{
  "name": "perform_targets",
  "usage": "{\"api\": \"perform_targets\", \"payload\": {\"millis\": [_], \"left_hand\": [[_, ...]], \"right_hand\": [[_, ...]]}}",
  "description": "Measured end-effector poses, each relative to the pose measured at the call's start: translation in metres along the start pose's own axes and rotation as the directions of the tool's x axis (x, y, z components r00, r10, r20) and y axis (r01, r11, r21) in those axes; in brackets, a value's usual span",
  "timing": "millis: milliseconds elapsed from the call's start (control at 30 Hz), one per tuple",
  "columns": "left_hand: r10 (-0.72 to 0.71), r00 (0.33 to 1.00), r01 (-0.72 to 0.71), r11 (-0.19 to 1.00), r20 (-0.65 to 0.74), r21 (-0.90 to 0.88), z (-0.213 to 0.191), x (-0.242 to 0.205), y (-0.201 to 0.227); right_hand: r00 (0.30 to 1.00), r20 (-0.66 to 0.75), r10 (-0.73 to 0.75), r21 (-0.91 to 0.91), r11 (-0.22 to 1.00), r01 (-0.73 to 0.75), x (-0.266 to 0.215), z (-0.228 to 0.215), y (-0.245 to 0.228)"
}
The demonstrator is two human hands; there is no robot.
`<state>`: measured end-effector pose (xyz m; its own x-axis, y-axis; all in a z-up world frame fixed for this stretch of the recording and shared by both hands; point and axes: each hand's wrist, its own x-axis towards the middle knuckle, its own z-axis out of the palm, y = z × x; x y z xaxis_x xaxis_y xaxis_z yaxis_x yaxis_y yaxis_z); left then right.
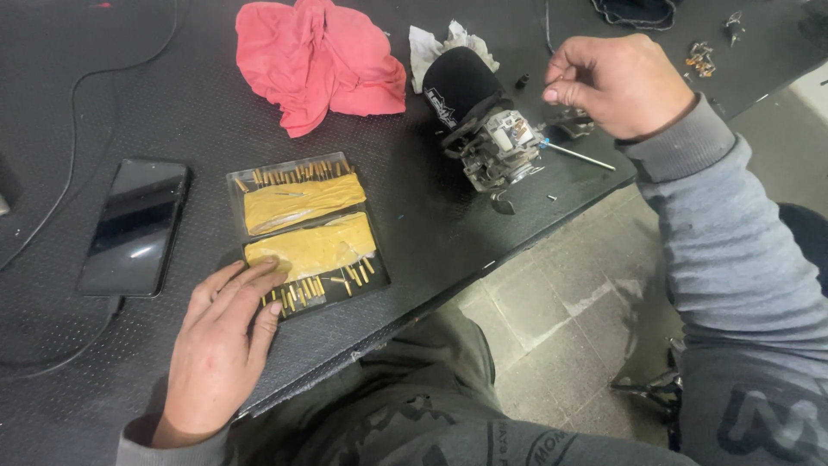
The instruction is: The person works on a disassembled carburetor on a black workbench. They use a screwdriver to adjust internal components, then open a plastic case containing brass jets. They select a jet and insert it into the carburetor body.
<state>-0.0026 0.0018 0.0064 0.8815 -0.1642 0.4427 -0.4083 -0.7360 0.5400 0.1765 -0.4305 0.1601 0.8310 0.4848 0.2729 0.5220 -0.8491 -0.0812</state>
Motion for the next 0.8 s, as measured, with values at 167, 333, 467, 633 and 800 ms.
{"api": "perform_targets", "payload": {"millis": [167,333,467,633,800], "left_hand": [[-0.004,1.000,0.004,1.000,0.010,0.006,0.000,0.000,0.000],[-0.006,1.000,0.006,1.000,0.009,0.012,0.001,-0.001,-0.001],[0.000,1.000,0.000,1.000,-0.002,-0.019,-0.001,0.000,0.001],[-0.012,1.000,0.012,1.000,0.002,-0.008,0.001,0.003,0.001],[0.001,1.000,-0.001,1.000,-0.022,0.017,-0.001,-0.003,-0.002]], "right_hand": [[0.998,0.058,-0.003,0.086,0.996,-0.003,-0.001,-0.002,0.004],[0.996,0.031,0.084,-0.038,0.996,-0.082,-0.003,0.000,0.005],[0.996,-0.007,0.094,-0.109,0.990,-0.094,-0.006,0.003,0.006],[0.996,-0.032,0.083,-0.051,0.995,-0.085,-0.013,0.000,0.017],[0.995,-0.036,0.096,0.007,0.995,-0.096,-0.006,0.009,0.090]]}}
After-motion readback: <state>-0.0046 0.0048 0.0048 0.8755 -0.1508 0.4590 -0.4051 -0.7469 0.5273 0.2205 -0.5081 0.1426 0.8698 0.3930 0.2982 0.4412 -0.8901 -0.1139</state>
